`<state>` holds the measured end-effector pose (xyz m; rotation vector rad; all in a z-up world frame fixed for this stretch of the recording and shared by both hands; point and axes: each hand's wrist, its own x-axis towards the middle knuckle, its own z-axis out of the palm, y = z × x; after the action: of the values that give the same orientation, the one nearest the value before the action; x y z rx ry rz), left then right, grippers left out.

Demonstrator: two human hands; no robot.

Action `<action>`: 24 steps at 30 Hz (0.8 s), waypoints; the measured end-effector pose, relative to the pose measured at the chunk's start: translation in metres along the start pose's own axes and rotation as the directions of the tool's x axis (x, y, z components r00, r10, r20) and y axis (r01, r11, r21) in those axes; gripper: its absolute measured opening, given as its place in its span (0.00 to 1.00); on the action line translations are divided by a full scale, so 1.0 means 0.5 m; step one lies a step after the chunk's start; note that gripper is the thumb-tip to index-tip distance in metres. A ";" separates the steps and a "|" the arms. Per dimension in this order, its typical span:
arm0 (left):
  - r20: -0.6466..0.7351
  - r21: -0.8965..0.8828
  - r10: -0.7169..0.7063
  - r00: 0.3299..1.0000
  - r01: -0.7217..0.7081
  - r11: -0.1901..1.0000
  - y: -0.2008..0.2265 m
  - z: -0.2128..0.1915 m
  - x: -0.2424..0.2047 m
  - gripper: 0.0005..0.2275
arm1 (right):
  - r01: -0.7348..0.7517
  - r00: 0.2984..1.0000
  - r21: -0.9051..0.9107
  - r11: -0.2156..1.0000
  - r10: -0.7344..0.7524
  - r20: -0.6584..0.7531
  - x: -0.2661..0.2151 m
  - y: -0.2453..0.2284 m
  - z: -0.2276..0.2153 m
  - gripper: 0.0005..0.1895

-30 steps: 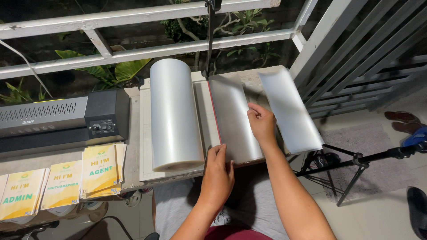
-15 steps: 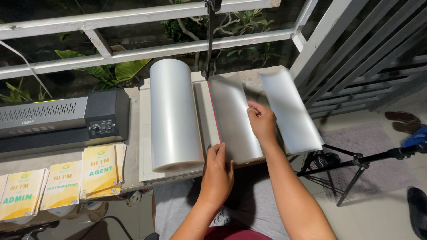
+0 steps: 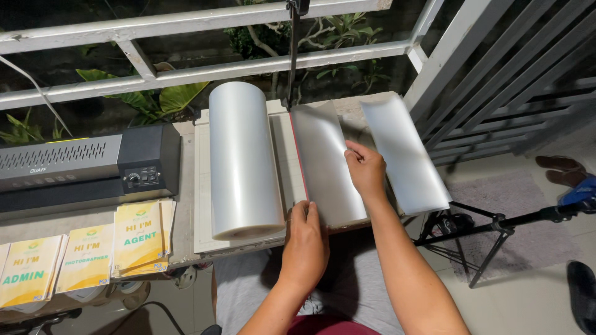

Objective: The person prepares documents for lamination by placing them inside a plastic film and then uses a paper cutter to trim the edges.

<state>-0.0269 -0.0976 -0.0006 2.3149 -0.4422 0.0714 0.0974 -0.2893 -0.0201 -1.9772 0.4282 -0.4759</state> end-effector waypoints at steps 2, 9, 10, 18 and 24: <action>-0.012 0.031 0.022 1.000 -0.022 0.999 -0.008 0.010 0.001 0.27 | -0.003 1.000 -0.006 1.000 0.003 0.003 0.002 -0.002 -0.001 0.18; -0.024 0.072 0.069 0.997 -0.067 0.995 -0.020 0.018 0.002 0.28 | -0.027 1.000 -0.018 0.999 0.027 0.012 -0.002 -0.012 -0.003 0.19; -0.023 0.072 0.070 0.997 -0.068 0.995 -0.018 0.016 0.002 0.28 | -0.027 1.000 -0.018 0.999 0.028 0.011 -0.001 -0.010 -0.002 0.19; -0.011 0.032 0.074 0.997 -0.073 0.997 -0.008 0.001 0.003 0.27 | 0.016 1.000 -0.007 1.000 -0.016 -0.005 0.004 0.002 0.001 0.18; -0.026 0.019 0.074 0.997 -0.074 0.997 -0.013 0.006 0.005 0.25 | 0.000 1.000 -0.042 0.999 0.000 -0.009 0.006 -0.006 -0.002 0.18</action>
<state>-0.0228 -0.0963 -0.0065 2.3123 -0.5158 0.1430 0.0996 -0.2899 -0.0164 -2.0164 0.4471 -0.4797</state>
